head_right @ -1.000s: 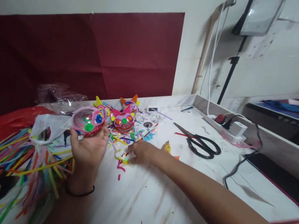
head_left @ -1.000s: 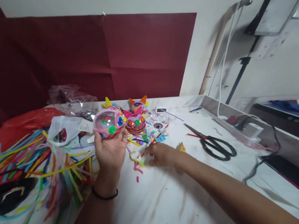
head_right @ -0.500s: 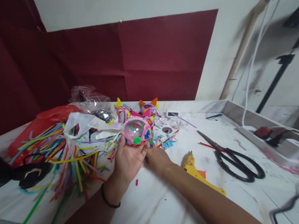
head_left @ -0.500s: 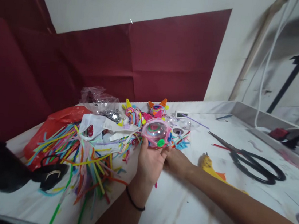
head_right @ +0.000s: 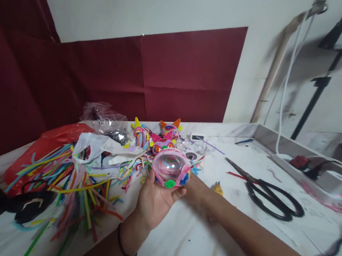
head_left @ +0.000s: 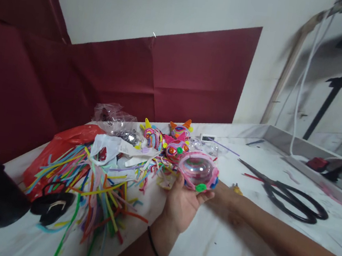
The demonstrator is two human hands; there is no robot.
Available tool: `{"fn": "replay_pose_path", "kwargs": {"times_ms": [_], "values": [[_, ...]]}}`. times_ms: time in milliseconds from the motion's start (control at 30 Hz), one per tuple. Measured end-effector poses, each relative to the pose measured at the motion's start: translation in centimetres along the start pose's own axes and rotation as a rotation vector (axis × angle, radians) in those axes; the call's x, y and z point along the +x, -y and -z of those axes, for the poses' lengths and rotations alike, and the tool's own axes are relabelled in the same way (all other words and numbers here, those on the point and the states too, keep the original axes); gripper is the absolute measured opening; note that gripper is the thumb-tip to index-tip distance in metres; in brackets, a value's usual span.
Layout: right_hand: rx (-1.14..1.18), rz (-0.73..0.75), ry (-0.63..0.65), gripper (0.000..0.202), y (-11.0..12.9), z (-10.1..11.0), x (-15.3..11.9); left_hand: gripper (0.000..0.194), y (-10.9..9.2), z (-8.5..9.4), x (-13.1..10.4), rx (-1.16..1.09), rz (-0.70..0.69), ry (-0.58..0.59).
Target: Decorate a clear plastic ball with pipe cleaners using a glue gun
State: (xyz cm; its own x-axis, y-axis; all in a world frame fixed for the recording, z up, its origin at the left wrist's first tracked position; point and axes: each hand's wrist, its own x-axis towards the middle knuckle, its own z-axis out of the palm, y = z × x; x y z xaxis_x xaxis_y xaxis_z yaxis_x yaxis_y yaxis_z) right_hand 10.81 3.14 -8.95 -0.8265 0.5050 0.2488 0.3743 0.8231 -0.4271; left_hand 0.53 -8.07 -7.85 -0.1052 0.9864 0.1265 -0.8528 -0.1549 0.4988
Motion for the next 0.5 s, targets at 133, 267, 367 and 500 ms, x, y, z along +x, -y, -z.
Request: {"fn": "replay_pose_path", "kwargs": {"times_ms": [133,267,367,500], "values": [[-0.08,0.004,0.064,0.017,-0.9,2.3,-1.7,0.05,0.8,0.3,-0.2,-0.002,0.08,-0.005],[-0.147,-0.031,0.05,0.019,-1.4,4.7,-3.6,0.05,2.1,1.0,-0.5,0.013,0.161,0.03],[-0.158,-0.024,0.0,0.02,-1.4,6.9,-3.3,0.052,3.0,1.5,-0.6,0.024,0.186,0.043],[-0.137,0.011,-0.06,0.023,-0.1,9.6,1.2,0.055,3.6,2.2,-0.4,0.028,0.187,-0.013]]}}
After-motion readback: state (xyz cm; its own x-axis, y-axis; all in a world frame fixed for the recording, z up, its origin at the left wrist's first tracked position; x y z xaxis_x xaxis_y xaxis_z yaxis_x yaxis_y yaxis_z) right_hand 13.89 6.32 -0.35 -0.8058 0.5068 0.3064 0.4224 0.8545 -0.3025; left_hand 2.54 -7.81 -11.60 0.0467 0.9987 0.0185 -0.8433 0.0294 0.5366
